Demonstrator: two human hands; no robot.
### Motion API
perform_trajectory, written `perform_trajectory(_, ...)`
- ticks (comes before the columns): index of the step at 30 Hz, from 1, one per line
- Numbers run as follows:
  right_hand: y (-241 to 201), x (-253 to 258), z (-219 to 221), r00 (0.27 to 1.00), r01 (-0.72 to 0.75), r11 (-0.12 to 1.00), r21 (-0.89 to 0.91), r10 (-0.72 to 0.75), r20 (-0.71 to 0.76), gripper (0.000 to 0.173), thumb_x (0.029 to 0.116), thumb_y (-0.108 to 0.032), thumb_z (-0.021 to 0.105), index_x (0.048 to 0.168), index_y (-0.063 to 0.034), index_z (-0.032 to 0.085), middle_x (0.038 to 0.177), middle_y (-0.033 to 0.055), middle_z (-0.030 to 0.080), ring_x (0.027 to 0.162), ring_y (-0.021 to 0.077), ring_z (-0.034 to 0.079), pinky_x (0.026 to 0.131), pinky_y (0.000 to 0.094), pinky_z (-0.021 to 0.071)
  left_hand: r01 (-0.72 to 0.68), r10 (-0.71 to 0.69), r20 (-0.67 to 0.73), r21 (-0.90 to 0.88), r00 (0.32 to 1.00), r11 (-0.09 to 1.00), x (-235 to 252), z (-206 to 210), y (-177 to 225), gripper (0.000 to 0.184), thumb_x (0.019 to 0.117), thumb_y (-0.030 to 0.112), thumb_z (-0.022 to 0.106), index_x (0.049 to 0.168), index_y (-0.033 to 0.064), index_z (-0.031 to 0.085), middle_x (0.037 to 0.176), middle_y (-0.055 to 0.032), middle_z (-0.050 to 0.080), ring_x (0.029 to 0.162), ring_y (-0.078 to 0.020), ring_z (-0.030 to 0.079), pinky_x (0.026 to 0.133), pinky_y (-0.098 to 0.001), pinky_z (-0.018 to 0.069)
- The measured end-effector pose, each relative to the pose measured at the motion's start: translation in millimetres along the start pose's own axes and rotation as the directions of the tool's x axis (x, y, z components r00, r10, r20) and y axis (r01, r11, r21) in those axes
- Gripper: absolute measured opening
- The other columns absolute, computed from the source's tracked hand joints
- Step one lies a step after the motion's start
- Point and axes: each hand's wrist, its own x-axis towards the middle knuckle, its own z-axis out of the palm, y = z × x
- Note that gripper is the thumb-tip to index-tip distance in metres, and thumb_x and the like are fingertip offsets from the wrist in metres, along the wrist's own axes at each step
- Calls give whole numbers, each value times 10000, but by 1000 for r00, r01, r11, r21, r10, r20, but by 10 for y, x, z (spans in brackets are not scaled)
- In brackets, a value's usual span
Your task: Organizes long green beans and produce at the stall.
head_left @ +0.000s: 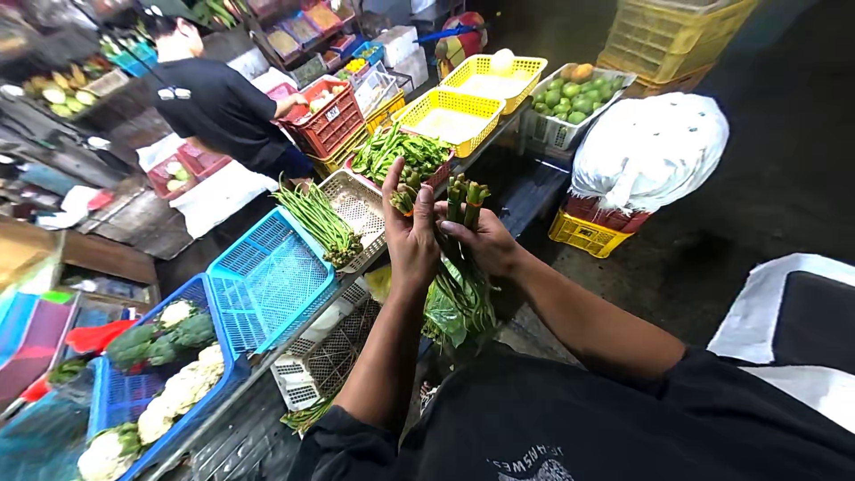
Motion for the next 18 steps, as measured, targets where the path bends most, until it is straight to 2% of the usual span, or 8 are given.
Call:
perform_trajectory(2, -58, 9, -65, 999, 15, 999, -42, -13, 47, 258, 1046, -205, 577, 1236, -52, 663, 1093, 9, 712, 986, 46, 670, 914, 276, 575, -11, 7, 46, 90, 999, 996, -11, 23, -45, 489, 1088, 229, 505, 1564, 260, 399, 1144, -56, 656, 835, -141, 666, 702, -309, 595)
perform_trajectory(4, -112, 13, -105, 992, -12, 998, -64, 20, 121, 229, 1040, -224, 572, 1149, -50, 672, 981, 3, 713, 896, 35, 677, 848, 266, 591, -23, 3, 101, 195, 995, 981, -9, 6, -91, 459, 1057, 234, 578, 1509, 252, 498, 1286, -31, 656, 973, -139, 684, 792, -343, 602)
perform_trajectory(5, -116, 15, -127, 988, -15, 998, -65, 24, 152, 205, 1039, -191, 559, 1127, -43, 669, 951, 11, 709, 866, 39, 677, 821, 265, 595, -44, 12, 134, 236, 991, 971, -2, 1, -106, 450, 1042, 213, 605, 1485, 232, 522, 1289, -28, 656, 987, -135, 683, 803, -341, 603)
perform_trajectory(8, -145, 0, -159, 980, -21, 1000, -2, 21, 200, 188, 1011, -30, 509, 1130, -22, 655, 978, 30, 694, 895, 48, 666, 844, 253, 582, -108, 44, 212, 305, 976, 946, 10, -21, -117, 477, 984, 69, 653, 1439, 173, 555, 1299, -31, 661, 1024, -127, 687, 838, -339, 607)
perform_trajectory(11, -168, -28, -110, 966, -98, 990, 101, 70, 250, 242, 1027, -31, 497, 1227, -49, 632, 1084, 24, 689, 986, 60, 658, 913, 268, 566, -117, 67, 192, 263, 979, 958, -8, -56, -79, 484, 978, 28, 635, 1436, 162, 554, 1300, -39, 662, 1041, -135, 688, 850, -343, 609)
perform_trajectory(14, -192, -14, -44, 914, -227, 960, 162, 152, 377, 366, 1050, -101, 525, 1416, -114, 531, 1252, 20, 656, 1124, 88, 634, 1000, 305, 542, -138, 126, 82, 160, 989, 977, -21, -70, -24, 445, 1019, 101, 589, 1451, 181, 516, 1278, -45, 642, 996, -136, 672, 797, -318, 600)
perform_trajectory(16, -212, -21, -9, 876, -308, 944, 117, 233, 423, 389, 1041, -108, 518, 1429, -127, 505, 1269, -6, 636, 1148, 57, 608, 1016, 287, 519, -143, 138, 49, 144, 989, 979, -49, -70, 5, 406, 1053, 207, 573, 1454, 210, 506, 1286, -30, 640, 993, -134, 675, 792, -323, 602)
perform_trajectory(18, -254, -36, -1, 851, -363, 925, 117, 278, 445, 345, 1044, -102, 513, 1388, -125, 531, 1221, -22, 647, 1115, 37, 614, 998, 267, 521, -160, 152, 65, 134, 986, 978, -91, -84, -26, 452, 1046, 338, 591, 1467, 217, 482, 1269, -32, 641, 984, -134, 677, 796, -331, 607)
